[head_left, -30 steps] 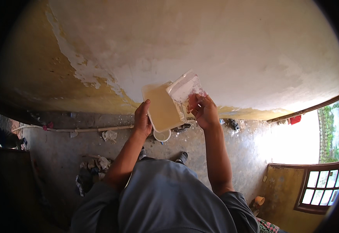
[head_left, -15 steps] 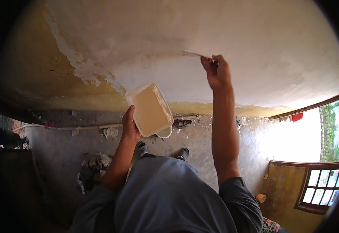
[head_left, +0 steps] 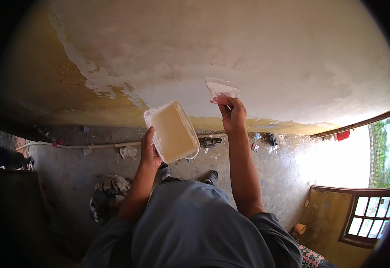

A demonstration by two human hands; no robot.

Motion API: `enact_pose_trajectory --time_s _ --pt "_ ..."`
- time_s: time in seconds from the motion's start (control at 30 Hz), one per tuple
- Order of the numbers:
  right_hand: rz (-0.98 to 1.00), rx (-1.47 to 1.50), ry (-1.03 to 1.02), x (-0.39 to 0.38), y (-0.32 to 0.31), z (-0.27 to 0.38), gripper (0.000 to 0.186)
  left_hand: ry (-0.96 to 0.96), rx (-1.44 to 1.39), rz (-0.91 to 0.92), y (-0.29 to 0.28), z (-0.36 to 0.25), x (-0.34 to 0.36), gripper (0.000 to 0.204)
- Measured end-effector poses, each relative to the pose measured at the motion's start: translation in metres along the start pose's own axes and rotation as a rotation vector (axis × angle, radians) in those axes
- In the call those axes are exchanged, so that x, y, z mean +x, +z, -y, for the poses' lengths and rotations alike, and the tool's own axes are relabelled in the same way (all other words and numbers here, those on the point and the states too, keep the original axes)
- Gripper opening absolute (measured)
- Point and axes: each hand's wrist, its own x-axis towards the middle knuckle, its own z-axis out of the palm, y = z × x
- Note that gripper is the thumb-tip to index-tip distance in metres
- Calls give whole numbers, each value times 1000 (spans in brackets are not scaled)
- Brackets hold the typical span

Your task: The person applies plaster to a wall using a putty knife and a plastic tray.

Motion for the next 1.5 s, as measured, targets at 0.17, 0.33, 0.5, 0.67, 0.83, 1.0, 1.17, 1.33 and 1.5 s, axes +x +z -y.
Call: enact_pose_trajectory --time_s 0.17,0.33,0.5,0.67,0.83,1.0,1.17,1.33,1.5 --pt "114 -2 -83 25 44 48 18 -11 -26 19 -6 -2 -2 56" --pt "146 10 -203 18 93 136 14 -26 -56 42 -8 1 -4 55" --pt "188 6 -274 7 122 202 17 -20 -26 33 -12 2 -3 55" --pt "34 -299 -279 -30 67 124 14 -22 -39 -2 -14 8 -2 54" --pt "-342 -1461 -821 -14 56 61 24 -50 -35 -13 -19 2 -5 53" --pt "-197 -1549 -965 19 141 -11 39 -83 -85 5 -19 3 -2 58" --pt "-324 -1437 -829 -28 81 52 33 -29 -58 -50 -29 -6 -12 59" --pt "-466 -1486 -934 34 70 42 27 -89 55 -24 -17 -3 -7 59" --pt "-89 -1357 -1056 -13 102 -20 30 -150 -41 -56 -25 -7 -7 59"
